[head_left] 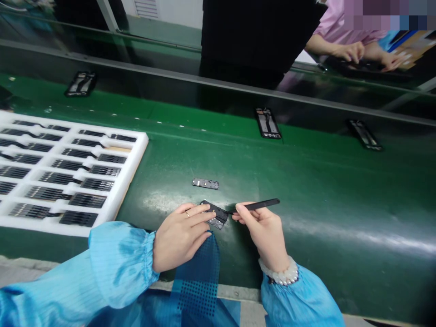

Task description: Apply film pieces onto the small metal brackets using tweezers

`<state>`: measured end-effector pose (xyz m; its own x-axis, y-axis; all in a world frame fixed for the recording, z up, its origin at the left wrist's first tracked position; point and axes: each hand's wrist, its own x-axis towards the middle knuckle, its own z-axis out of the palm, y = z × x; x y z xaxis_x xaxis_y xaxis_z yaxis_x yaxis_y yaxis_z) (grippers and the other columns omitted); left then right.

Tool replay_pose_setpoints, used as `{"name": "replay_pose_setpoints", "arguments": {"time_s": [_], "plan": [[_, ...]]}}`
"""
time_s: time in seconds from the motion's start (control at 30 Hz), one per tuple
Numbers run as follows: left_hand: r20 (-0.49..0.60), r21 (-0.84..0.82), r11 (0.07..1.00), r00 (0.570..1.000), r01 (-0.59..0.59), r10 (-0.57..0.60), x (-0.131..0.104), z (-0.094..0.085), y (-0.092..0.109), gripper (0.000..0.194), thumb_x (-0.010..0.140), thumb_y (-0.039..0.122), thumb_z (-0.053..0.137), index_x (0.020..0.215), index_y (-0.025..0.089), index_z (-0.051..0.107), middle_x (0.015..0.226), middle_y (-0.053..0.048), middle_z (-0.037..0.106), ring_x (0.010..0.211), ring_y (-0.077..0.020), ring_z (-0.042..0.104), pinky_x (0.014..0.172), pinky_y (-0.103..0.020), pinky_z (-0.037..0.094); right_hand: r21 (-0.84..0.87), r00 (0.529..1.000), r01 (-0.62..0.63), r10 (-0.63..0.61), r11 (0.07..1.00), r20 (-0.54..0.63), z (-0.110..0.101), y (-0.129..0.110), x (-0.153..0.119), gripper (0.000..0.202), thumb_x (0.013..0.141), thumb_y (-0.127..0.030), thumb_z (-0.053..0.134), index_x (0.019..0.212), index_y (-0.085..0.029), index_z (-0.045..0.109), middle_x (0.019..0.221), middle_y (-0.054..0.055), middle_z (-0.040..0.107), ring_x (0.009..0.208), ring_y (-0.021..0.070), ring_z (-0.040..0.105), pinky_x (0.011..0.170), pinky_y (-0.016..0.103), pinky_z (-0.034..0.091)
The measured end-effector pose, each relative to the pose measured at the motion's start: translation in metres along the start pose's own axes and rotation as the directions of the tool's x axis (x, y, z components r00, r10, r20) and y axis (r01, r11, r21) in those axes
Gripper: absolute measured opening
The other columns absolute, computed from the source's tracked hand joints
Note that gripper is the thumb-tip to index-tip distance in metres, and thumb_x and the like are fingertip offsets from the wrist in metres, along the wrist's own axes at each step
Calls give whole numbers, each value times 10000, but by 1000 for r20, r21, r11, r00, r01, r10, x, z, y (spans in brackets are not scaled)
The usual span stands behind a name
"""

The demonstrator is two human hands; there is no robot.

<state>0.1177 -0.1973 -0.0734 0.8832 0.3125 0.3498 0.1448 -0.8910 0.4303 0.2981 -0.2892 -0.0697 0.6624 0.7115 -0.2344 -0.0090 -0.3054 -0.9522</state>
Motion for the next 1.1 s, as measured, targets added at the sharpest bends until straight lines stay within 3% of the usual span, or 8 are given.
{"name": "replay_pose_setpoints", "arguments": {"time_s": [0.63,0.8,0.97,1.1], "plan": [[25,-2,1000,1000,11,-11,0,-1,1,260,923,216,430,802,172,655,1123,-35,663,1147,-196,541,952,-360,390,-38,998,57,-57,998,4,0,4,0,284,681,-429,708,760,-160,665,637,49,716,586,194,695,595,294,566],[13,-4,1000,1000,6,-6,1,-2,1,258,926,215,427,802,170,648,1130,-22,660,1142,-197,543,942,-360,390,-205,982,186,-184,961,30,-2,11,-6,233,755,-403,653,812,-178,681,686,49,723,610,194,695,600,285,560],[27,-4,1000,1000,5,-5,1,-2,1,242,922,211,437,808,170,647,1134,-24,658,1145,-201,540,947,-366,378,-425,899,418,-432,803,69,-4,11,-15,148,814,-340,608,846,-214,679,821,47,726,599,169,675,600,271,561],[26,-3,1000,1000,9,-8,1,-2,1,233,917,211,448,806,170,649,1129,-24,660,1139,-197,542,945,-362,373,-433,869,470,-491,769,71,-4,8,-16,131,836,-310,584,858,-214,671,823,39,724,622,169,681,605,265,565]]}}
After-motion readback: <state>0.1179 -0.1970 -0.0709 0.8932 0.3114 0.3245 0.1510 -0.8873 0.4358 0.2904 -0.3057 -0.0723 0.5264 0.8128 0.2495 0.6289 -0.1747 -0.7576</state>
